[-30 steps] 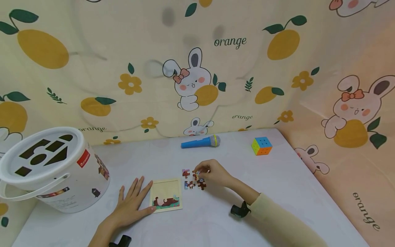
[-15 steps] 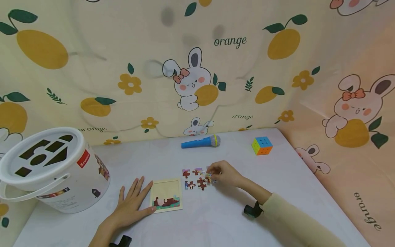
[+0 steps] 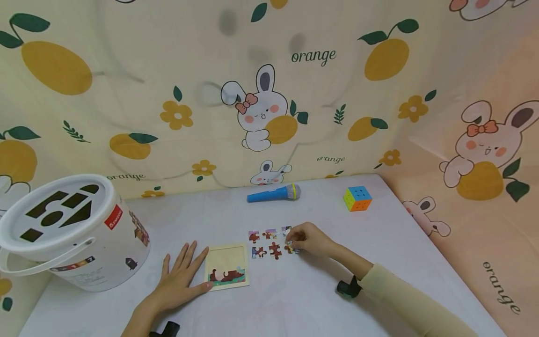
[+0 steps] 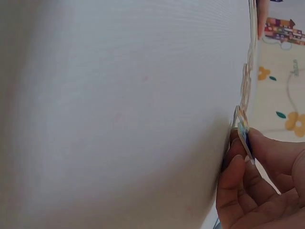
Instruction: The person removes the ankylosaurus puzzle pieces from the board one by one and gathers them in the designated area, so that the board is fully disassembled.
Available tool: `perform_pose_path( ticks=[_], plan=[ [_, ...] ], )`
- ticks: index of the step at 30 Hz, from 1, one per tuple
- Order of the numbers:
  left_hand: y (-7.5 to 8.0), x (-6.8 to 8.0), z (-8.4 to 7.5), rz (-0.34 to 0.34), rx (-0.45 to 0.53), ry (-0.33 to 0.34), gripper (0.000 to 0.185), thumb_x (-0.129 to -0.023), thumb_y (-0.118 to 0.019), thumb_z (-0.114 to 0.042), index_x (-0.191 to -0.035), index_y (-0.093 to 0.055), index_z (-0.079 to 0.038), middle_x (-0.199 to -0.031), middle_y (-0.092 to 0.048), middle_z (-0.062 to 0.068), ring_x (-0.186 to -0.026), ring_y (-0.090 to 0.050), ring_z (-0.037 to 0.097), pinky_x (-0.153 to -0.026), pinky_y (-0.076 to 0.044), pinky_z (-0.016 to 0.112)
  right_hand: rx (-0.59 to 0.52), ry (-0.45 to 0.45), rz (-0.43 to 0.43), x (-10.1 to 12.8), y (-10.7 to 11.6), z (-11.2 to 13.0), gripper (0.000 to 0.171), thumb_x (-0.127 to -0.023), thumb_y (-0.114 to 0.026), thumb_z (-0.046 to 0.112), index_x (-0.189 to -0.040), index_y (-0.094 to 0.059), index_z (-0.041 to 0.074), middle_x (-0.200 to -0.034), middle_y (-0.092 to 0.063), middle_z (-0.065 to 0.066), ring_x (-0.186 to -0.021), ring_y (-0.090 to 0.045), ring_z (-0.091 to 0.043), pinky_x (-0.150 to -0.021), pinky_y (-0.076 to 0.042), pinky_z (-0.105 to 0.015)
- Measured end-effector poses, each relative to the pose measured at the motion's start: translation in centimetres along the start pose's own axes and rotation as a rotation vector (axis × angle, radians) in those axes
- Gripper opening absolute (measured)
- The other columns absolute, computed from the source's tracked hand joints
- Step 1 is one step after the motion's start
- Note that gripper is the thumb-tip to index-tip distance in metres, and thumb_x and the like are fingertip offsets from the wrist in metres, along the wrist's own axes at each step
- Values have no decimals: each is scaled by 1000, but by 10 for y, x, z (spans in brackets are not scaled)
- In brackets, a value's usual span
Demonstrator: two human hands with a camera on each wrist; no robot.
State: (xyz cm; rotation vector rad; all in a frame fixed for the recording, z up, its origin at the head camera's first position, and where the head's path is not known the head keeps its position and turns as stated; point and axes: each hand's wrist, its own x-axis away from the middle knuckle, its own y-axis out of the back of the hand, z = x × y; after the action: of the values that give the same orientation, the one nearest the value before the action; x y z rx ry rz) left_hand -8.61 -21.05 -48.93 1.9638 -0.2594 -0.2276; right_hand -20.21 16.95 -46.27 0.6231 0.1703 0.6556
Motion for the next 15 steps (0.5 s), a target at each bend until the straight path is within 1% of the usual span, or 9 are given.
perform_pose_path(
  ticks=[2,5,8,10,12,15],
  plan=[
    [-1,0,1,-12,4,-8,85,-79,-58,-64,-147,-32,-21,-154,-16,17,-141,-6,39,-102,5,68,7,-6,-1,0,0,0,11,-84,-65,-1,-94,-70,3,-80,-65,-3,-68,-51,-10,-59,-45,-21],
    [-4,1,4,-43,25,-35,84,-79,-59,-62,-147,-32,-21,-154,-17,19,-141,-6,39,-101,7,68,49,-15,-16,0,-1,0,10,-85,-66,2,-93,-71,6,-81,-66,-1,-67,-50,-9,-58,-44,-21],
    [-9,0,10,-46,14,-43,84,-80,-57,-64,-149,-28,-25,-155,-15,17,-141,-3,37,-102,11,66,103,-25,-37,0,-1,0,11,-84,-67,4,-93,-72,9,-80,-64,3,-66,-49,-10,-57,-42,-21],
    [-12,-1,13,-39,1,-35,85,-80,-54,-67,-149,-26,-27,-156,-13,15,-142,-2,36,-102,14,64,129,-27,-49,0,-2,0,13,-84,-68,3,-93,-73,10,-77,-60,6,-66,-48,-11,-56,-41,-22],
    [-13,-1,14,-35,-8,-35,85,-80,-53,-68,-150,-24,-29,-156,-11,14,-142,-1,35,-102,15,63,145,-27,-55,0,-2,0,14,-83,-68,3,-94,-73,11,-76,-57,6,-67,-47,-12,-56,-41,-22],
    [-11,-1,13,-42,1,-42,85,-80,-54,-67,-149,-26,-26,-156,-13,15,-142,-2,36,-102,14,64,164,-15,-65,1,-3,2,14,-83,-69,3,-93,-73,11,-76,-55,5,-67,-47,-12,-55,-41,-22]
  ],
)
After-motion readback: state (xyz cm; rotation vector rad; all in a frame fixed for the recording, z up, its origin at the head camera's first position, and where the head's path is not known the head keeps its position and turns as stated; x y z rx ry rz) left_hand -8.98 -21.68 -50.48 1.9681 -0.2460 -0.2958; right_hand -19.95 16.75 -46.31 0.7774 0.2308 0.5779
